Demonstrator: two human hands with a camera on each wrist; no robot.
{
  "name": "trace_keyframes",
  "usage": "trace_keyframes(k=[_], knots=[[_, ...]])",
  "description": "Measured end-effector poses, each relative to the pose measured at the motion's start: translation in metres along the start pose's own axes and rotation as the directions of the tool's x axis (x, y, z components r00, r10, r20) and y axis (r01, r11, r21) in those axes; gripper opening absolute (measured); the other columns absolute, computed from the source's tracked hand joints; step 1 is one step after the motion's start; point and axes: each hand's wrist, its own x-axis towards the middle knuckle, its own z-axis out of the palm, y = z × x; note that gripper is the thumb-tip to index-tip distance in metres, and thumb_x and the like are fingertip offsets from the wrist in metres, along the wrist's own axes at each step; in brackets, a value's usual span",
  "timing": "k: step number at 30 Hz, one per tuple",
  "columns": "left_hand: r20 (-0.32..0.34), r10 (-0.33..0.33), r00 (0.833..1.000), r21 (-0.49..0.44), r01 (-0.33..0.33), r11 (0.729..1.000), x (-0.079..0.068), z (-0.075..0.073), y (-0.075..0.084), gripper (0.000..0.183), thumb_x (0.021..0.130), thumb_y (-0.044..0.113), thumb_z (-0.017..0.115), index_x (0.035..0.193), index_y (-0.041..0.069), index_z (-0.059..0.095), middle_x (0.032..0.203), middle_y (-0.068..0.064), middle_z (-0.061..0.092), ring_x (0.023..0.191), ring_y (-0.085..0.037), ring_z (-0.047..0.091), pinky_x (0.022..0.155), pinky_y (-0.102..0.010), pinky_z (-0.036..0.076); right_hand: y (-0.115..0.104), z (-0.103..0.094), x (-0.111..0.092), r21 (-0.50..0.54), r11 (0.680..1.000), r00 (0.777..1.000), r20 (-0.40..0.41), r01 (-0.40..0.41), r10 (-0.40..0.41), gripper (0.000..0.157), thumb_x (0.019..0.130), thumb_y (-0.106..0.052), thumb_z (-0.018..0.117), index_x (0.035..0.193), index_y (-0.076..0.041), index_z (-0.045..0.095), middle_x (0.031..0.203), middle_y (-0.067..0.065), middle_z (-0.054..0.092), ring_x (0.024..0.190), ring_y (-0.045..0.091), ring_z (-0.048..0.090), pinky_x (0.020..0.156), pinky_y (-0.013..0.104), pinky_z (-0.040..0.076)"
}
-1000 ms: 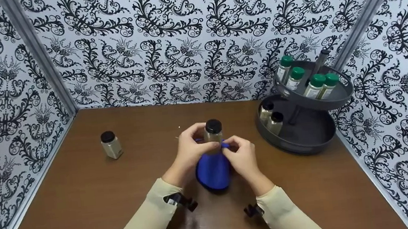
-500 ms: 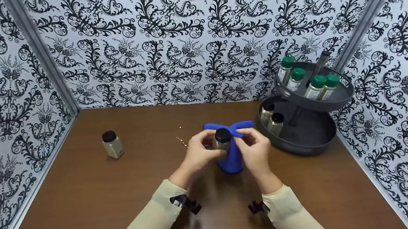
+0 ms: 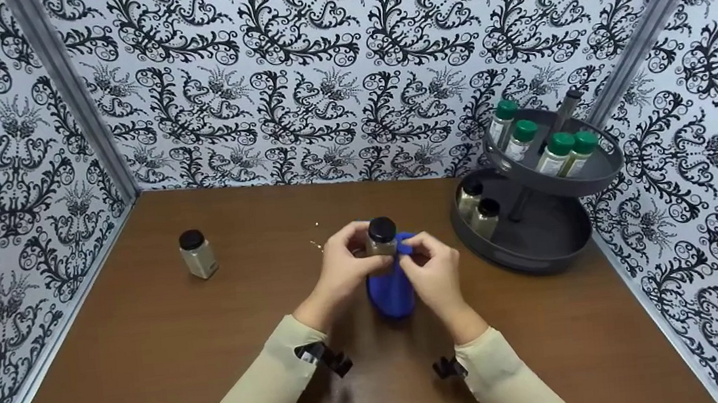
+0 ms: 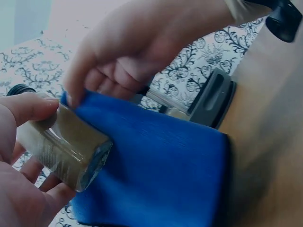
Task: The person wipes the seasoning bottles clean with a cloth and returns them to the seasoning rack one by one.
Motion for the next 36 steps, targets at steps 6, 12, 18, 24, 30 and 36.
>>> trace_keyframes(k=[6,12,18,24,30,36], knots=[[-0.022,0.005,1.000,-0.026,-0.006,1.000,-0.001,-0.003,0.011,0.051,0.072,-0.001,0.089,0.120,0.007,0.074,0.101,-0.007,0.076,0.094,-0.021,0.070,0.087,-0.032,0.060,0.004,0.000,-0.001,-0.118,0.993,0.997,0.079,0.030,-0.021,0.020,0.075,0.008,0.076,0.088,-0.007,0.078,0.085,0.006,0.080,0.077,0.010,0.071,0.068,0.017,0.054],[-0.063,0.024,0.998,-0.018,-0.025,1.000,0.003,-0.005,0.009,0.051,0.070,-0.003,0.089,0.118,0.004,0.073,0.097,-0.003,0.075,0.092,-0.018,0.069,0.086,-0.030,0.059,0.007,-0.002,0.006,-0.139,0.990,0.994,0.100,-0.025,0.039,0.015,0.076,0.002,0.077,0.087,-0.009,0.079,0.081,0.005,0.079,0.072,0.008,0.066,0.066,0.018,0.052],[-0.055,0.066,0.996,0.066,-0.063,0.996,0.010,-0.012,-0.011,0.053,0.068,-0.005,0.088,0.119,0.001,0.073,0.094,-0.004,0.072,0.085,-0.015,0.066,0.079,-0.028,0.056,0.010,-0.017,0.019,-0.099,0.988,0.993,-0.028,-0.119,0.117,0.015,0.077,0.003,0.077,0.089,-0.005,0.080,0.087,0.012,0.080,0.077,0.007,0.070,0.071,0.015,0.054],[-0.006,0.012,1.000,0.134,-0.011,0.991,0.015,-0.023,-0.042,0.053,0.066,-0.008,0.085,0.118,-0.001,0.074,0.096,-0.009,0.074,0.084,-0.016,0.067,0.080,-0.033,0.056,0.010,-0.038,0.032,-0.111,0.986,0.981,-0.165,-0.126,0.107,0.014,0.078,0.004,0.077,0.091,-0.002,0.080,0.091,0.015,0.081,0.074,0.000,0.067,0.069,0.010,0.051],[-0.002,-0.050,0.999,0.220,0.049,0.974,0.016,-0.033,-0.064,0.052,0.066,-0.007,0.084,0.117,0.001,0.076,0.100,-0.014,0.076,0.089,-0.020,0.066,0.083,-0.031,0.054,0.014,-0.050,0.038,-0.140,0.985,0.972,-0.228,-0.098,0.064,0.013,0.079,0.004,0.078,0.090,-0.003,0.080,0.092,0.015,0.082,0.073,-0.008,0.066,0.067,0.008,0.050],[-0.046,-0.111,0.993,0.248,0.119,0.961,0.017,-0.037,-0.077,0.049,0.065,-0.010,0.081,0.113,0.000,0.075,0.103,-0.014,0.075,0.093,-0.019,0.065,0.089,-0.035,0.054,0.014,-0.053,0.039,-0.132,0.987,0.971,-0.230,-0.096,0.064,0.014,0.079,0.004,0.078,0.091,-0.002,0.080,0.091,0.016,0.081,0.073,-0.005,0.067,0.067,0.009,0.051]])
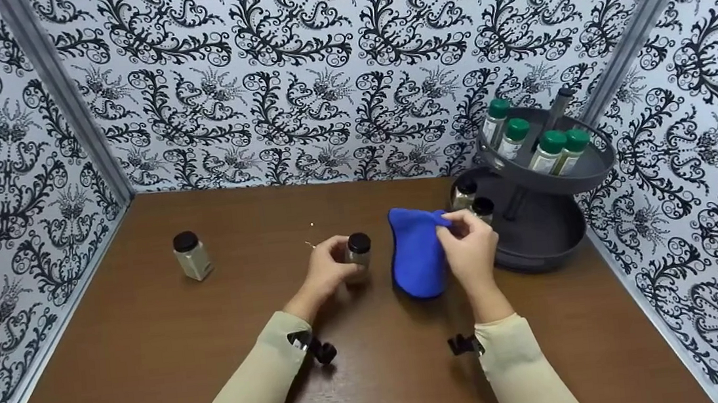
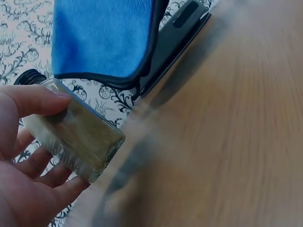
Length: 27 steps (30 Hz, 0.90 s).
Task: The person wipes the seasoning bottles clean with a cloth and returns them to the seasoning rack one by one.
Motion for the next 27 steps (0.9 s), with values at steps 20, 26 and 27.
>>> trace_keyframes(k=[20,26,27], knots=[[0.045,0.003,0.999,-0.061,0.000,0.998,0.008,-0.005,-0.024,0.053,0.065,-0.013,0.079,0.116,-0.003,0.071,0.102,-0.007,0.072,0.092,-0.013,0.063,0.085,-0.025,0.051,0.002,0.006,-0.002,0.066,0.997,0.999,0.039,-0.032,0.030,0.014,0.079,0.007,0.078,0.091,0.000,0.080,0.094,0.019,0.081,0.075,-0.002,0.069,0.068,0.010,0.053],[0.185,0.034,0.982,-0.036,-0.027,0.999,0.011,-0.016,-0.030,0.082,0.066,-0.009,0.085,0.143,0.004,0.060,0.126,-0.016,0.069,0.109,-0.021,0.064,0.096,-0.033,0.054,-0.018,0.006,-0.008,0.046,0.998,0.998,0.047,-0.040,0.038,0.013,0.079,0.011,0.075,0.092,0.008,0.077,0.094,0.025,0.079,0.075,-0.002,0.068,0.069,0.009,0.052],[0.218,0.042,0.975,-0.042,-0.034,0.999,0.013,-0.019,-0.032,0.086,0.068,-0.009,0.084,0.148,0.006,0.056,0.129,-0.017,0.068,0.111,-0.022,0.064,0.097,-0.035,0.054,-0.024,0.005,-0.009,0.044,0.998,0.998,0.050,-0.038,0.036,0.013,0.079,0.011,0.075,0.092,0.009,0.076,0.094,0.026,0.079,0.075,0.000,0.068,0.069,0.010,0.052]])
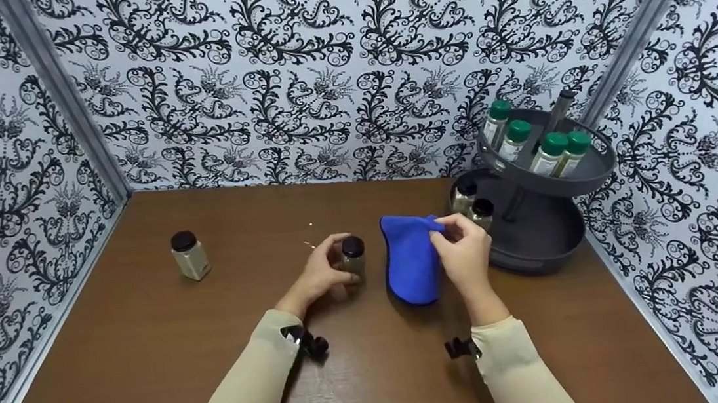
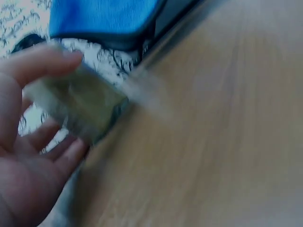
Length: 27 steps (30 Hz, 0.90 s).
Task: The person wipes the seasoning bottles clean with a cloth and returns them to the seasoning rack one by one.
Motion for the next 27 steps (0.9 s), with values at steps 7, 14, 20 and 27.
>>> trace_keyframes(k=[7,14,20,27], knots=[[0.229,0.086,0.970,-0.093,-0.066,0.993,0.015,-0.015,-0.008,0.085,0.073,-0.011,0.059,0.156,0.006,0.050,0.143,-0.026,0.060,0.122,-0.023,0.060,0.104,-0.025,0.046,-0.015,-0.001,-0.004,0.017,1.000,1.000,0.009,-0.002,0.002,0.012,0.079,0.009,0.074,0.091,0.009,0.076,0.094,0.026,0.079,0.078,0.007,0.072,0.070,0.008,0.052],[0.395,0.171,0.903,-0.273,-0.063,0.960,0.027,-0.019,-0.016,0.078,0.077,-0.009,0.047,0.154,-0.014,0.042,0.142,-0.043,0.056,0.133,-0.058,0.056,0.113,-0.030,0.048,-0.004,0.001,0.000,0.001,1.000,1.000,0.002,-0.007,0.007,0.013,0.079,0.010,0.075,0.092,0.008,0.077,0.094,0.026,0.079,0.079,0.006,0.072,0.071,0.008,0.052],[0.415,0.168,0.894,-0.314,-0.033,0.949,0.027,-0.021,-0.020,0.074,0.075,-0.011,0.044,0.149,-0.017,0.045,0.144,-0.044,0.053,0.132,-0.058,0.057,0.112,-0.033,0.051,0.022,0.006,0.002,-0.012,1.000,1.000,0.012,-0.023,0.024,0.015,0.080,0.009,0.078,0.093,0.004,0.078,0.096,0.022,0.080,0.076,-0.004,0.066,0.071,0.008,0.052],[0.290,0.110,0.951,-0.121,-0.077,0.990,0.019,-0.013,-0.014,0.063,0.076,-0.011,0.054,0.138,-0.012,0.057,0.127,-0.018,0.071,0.116,-0.021,0.065,0.101,-0.026,0.050,0.026,0.006,0.001,-0.012,1.000,0.999,0.038,-0.007,0.007,0.014,0.080,0.004,0.080,0.092,-0.003,0.080,0.093,0.016,0.081,0.074,0.003,0.068,0.068,0.012,0.052]])
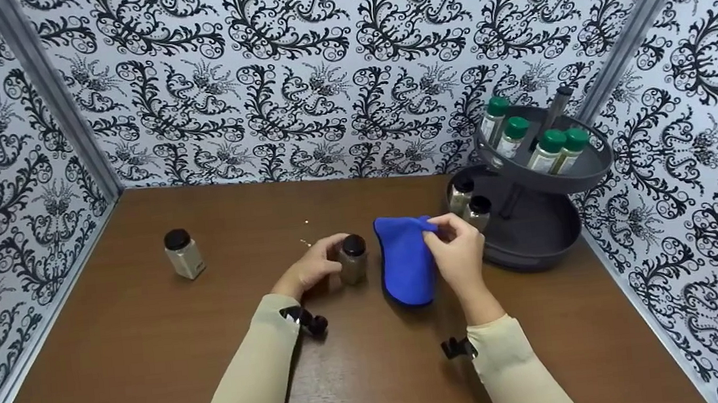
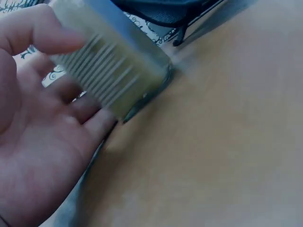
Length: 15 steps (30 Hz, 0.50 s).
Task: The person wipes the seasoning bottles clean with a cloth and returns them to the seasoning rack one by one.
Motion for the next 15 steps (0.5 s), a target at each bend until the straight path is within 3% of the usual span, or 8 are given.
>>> trace_keyframes(k=[3,8,12,15], knots=[[-0.136,-0.016,0.991,0.092,0.029,0.995,-0.004,0.011,0.005,0.053,0.075,-0.012,0.060,0.128,-0.007,0.062,0.114,-0.004,0.069,0.104,-0.014,0.063,0.095,-0.025,0.050,0.002,0.002,-0.001,0.005,1.000,1.000,0.010,0.007,-0.007,0.014,0.080,0.004,0.080,0.091,-0.004,0.080,0.092,0.015,0.080,0.074,0.005,0.068,0.068,0.013,0.052],[-0.321,-0.023,0.947,0.088,0.054,0.995,-0.009,0.030,0.007,0.048,0.073,-0.014,0.066,0.120,-0.008,0.064,0.105,-0.009,0.068,0.097,-0.018,0.064,0.089,-0.028,0.054,0.004,0.006,-0.004,0.019,1.000,0.999,0.028,0.019,-0.020,0.014,0.079,0.006,0.080,0.090,-0.003,0.080,0.090,0.015,0.080,0.074,0.006,0.068,0.069,0.014,0.053],[-0.398,-0.026,0.917,0.078,0.062,0.995,-0.012,0.038,0.006,0.051,0.070,-0.013,0.075,0.120,-0.007,0.065,0.105,-0.011,0.071,0.095,-0.017,0.066,0.087,-0.028,0.055,0.005,0.009,-0.005,0.011,0.999,0.999,0.032,0.030,-0.030,0.014,0.079,0.005,0.079,0.090,-0.003,0.080,0.090,0.015,0.080,0.075,0.003,0.068,0.070,0.012,0.053],[-0.402,-0.036,0.915,0.054,0.062,0.997,-0.013,0.039,0.006,0.053,0.070,-0.013,0.080,0.121,-0.007,0.066,0.106,-0.011,0.073,0.093,-0.014,0.067,0.087,-0.026,0.055,0.004,0.010,-0.006,0.010,1.000,0.999,0.042,0.028,-0.028,0.014,0.079,0.005,0.078,0.091,-0.003,0.080,0.091,0.015,0.081,0.077,0.004,0.070,0.070,0.012,0.054]])
